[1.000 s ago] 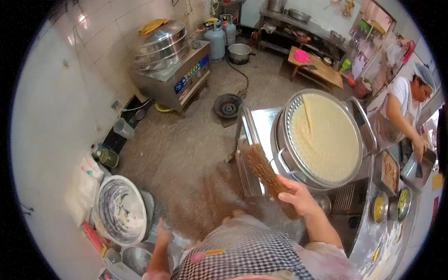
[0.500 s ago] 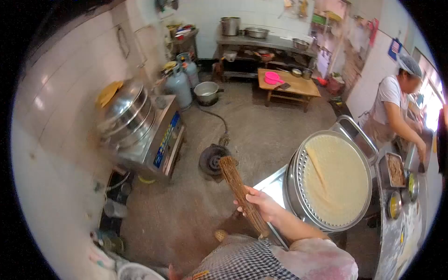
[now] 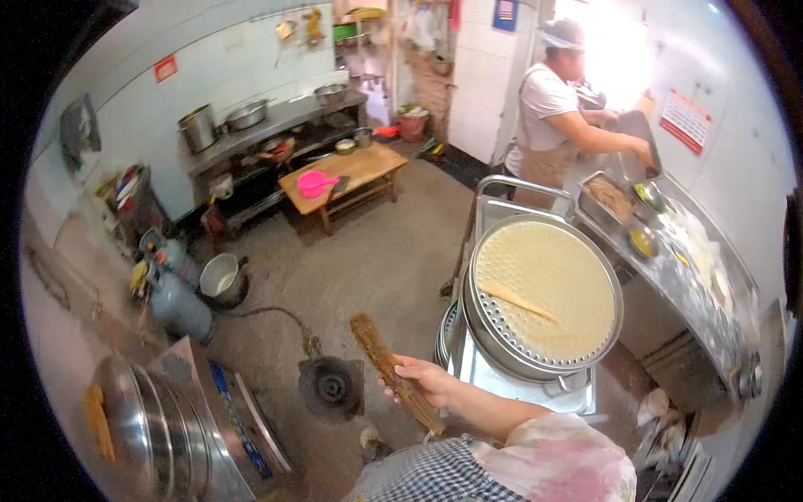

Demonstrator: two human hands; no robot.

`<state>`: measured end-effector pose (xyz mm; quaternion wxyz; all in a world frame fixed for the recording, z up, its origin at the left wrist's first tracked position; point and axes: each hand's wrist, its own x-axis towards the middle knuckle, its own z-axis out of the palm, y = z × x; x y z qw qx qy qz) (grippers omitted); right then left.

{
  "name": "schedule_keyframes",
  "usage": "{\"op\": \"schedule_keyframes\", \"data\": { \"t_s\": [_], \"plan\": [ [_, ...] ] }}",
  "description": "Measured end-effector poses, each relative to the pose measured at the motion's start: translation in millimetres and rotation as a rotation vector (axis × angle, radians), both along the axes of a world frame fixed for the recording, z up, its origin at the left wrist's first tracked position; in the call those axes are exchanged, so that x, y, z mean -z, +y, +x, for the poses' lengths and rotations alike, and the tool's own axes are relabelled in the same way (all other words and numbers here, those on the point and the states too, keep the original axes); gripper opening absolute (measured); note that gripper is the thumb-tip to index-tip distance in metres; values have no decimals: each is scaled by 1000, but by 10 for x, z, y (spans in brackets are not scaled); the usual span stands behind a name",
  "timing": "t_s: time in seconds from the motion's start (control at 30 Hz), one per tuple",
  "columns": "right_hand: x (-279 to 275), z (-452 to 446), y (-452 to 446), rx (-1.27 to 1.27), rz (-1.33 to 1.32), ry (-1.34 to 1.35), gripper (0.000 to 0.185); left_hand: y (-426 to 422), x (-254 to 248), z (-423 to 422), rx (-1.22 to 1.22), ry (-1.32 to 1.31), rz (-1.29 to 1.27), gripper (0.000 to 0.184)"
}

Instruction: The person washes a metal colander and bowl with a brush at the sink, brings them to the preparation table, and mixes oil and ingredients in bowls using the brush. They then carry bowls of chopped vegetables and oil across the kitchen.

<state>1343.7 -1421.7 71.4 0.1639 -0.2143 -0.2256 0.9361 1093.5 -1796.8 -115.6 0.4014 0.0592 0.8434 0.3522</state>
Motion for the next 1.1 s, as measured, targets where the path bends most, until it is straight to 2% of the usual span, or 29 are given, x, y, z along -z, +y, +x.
{"op": "schedule_keyframes", "data": {
  "t_s": [0.07, 0.17, 0.23, 0.3, 0.37, 0.4, 0.43, 0.47, 0.57, 0.63, 0.67, 0.73, 0.8, 0.87, 0.93, 0.97, 1.03, 1.07, 1.1],
  "plan": [
    [89, -146, 72, 97, -26, 40, 47, 193, -8, -533, 44, -16, 4, 43],
    [-28, -399, 193, 249, -22, -65, 47, 440, 31, -1263, 81, -69, 40, 40],
    [-211, -568, 226, 329, -31, -143, 47, 517, 97, -1708, 33, -167, 127, 38],
    [-183, -694, 324, 337, -28, -85, 44, 644, 148, -1960, -82, -238, 197, 36],
    [-287, -829, 411, 372, -30, -88, 43, 851, 522, -2116, -146, -41, 161, 31],
    [-326, -910, 486, 389, -26, -128, 44, 885, 812, -2253, -17, 100, 157, 35],
    [-306, -979, 563, 384, -11, -137, 44, 1228, 48, -1978, 9, 102, 151, 38],
    [-279, -1051, 661, 383, 8, -147, 44, 1390, -106, -1906, 23, 88, 81, 38],
    [-145, -1258, 1029, 339, -28, -155, 45, 1332, 252, -1979, 360, 181, -88, 37],
    [-151, -1447, 1326, 294, -24, -152, 45, 1121, 752, -2160, 647, 235, -235, 37],
    [-147, -1548, 1492, 272, -20, -149, 46, 1046, 985, -2194, 709, 222, -298, 35],
    [-93, -1767, 1900, 220, -17, -124, 40, 1030, 1430, -2190, 537, 64, -399, 31],
    [-25, -1970, 2367, 153, -15, -97, 38, 1275, 1560, -2116, 247, -63, -366, 27],
    [83, -2164, 2903, 77, -14, -58, 39, 1614, 1668, -2030, -19, -115, -24, 19],
    [255, -2355, 3523, 55, -21, -133, 36, 2010, 1635, -2068, -274, -129, 314, 12],
    [276, -2446, 3781, 48, -37, -146, 36, 2355, 1577, -2080, -242, -131, 321, 13],
    [408, -2627, 4264, 34, -37, -187, 32, 3548, 668, -2035, -133, -138, 355, 20],
    [373, -2720, 4470, 13, -38, -221, 32, 4000, 992, -2002, -54, 68, -49, 36],
    [321, -2834, 4664, -9, -36, -257, 32, 4503, 719, -2034, 83, 95, 26, 41]
  ]
}}
